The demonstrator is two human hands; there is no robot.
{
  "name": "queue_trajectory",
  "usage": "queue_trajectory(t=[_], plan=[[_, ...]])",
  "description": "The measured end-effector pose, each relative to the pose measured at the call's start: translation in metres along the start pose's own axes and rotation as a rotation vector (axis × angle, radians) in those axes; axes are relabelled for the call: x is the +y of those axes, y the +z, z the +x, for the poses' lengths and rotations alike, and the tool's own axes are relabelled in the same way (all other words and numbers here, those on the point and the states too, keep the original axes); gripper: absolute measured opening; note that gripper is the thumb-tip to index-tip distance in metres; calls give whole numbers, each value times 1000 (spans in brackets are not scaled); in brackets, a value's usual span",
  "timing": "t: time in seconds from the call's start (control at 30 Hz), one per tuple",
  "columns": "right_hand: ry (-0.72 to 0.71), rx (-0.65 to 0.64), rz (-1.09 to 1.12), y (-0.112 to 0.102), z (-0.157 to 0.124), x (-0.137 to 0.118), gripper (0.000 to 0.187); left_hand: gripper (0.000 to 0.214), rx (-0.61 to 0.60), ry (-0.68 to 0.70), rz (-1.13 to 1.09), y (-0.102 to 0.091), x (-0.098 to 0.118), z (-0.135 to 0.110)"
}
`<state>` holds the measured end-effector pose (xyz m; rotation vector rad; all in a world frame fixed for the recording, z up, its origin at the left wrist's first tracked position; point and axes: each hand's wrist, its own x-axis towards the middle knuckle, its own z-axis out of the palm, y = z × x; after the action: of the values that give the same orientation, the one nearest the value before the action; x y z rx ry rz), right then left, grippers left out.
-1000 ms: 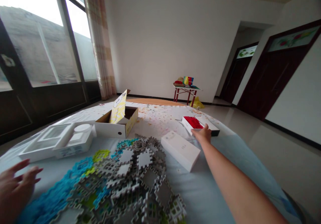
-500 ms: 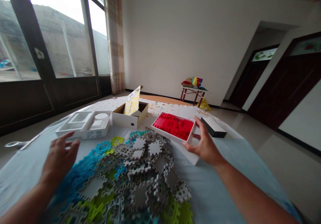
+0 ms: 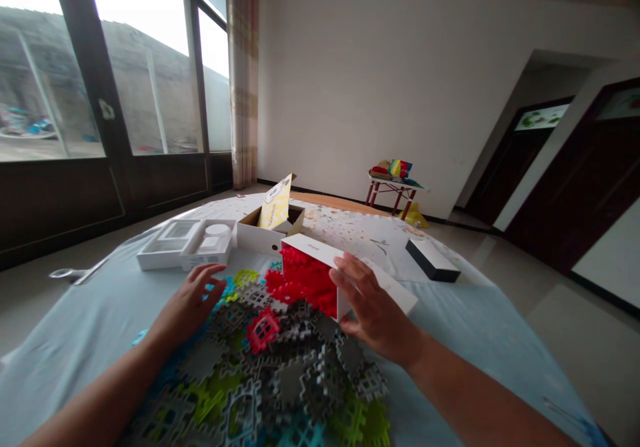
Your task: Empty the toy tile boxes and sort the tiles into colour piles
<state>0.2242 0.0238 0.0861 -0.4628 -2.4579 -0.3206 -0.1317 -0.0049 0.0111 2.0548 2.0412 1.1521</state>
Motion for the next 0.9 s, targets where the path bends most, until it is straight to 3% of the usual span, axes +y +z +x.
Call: queue_trajectory(t=[0.2, 0.43, 0.9], plan=[[-30, -11, -51, 0, 6, -5, 87, 42, -31, 19, -24, 1, -2, 0], [-64, -21, -77, -6, -5, -1, 82, 42, -62, -8, -35, 1, -5, 1], [7, 39, -159, -17, -15, 9, 80, 40, -53, 40, -10, -3, -8, 2]])
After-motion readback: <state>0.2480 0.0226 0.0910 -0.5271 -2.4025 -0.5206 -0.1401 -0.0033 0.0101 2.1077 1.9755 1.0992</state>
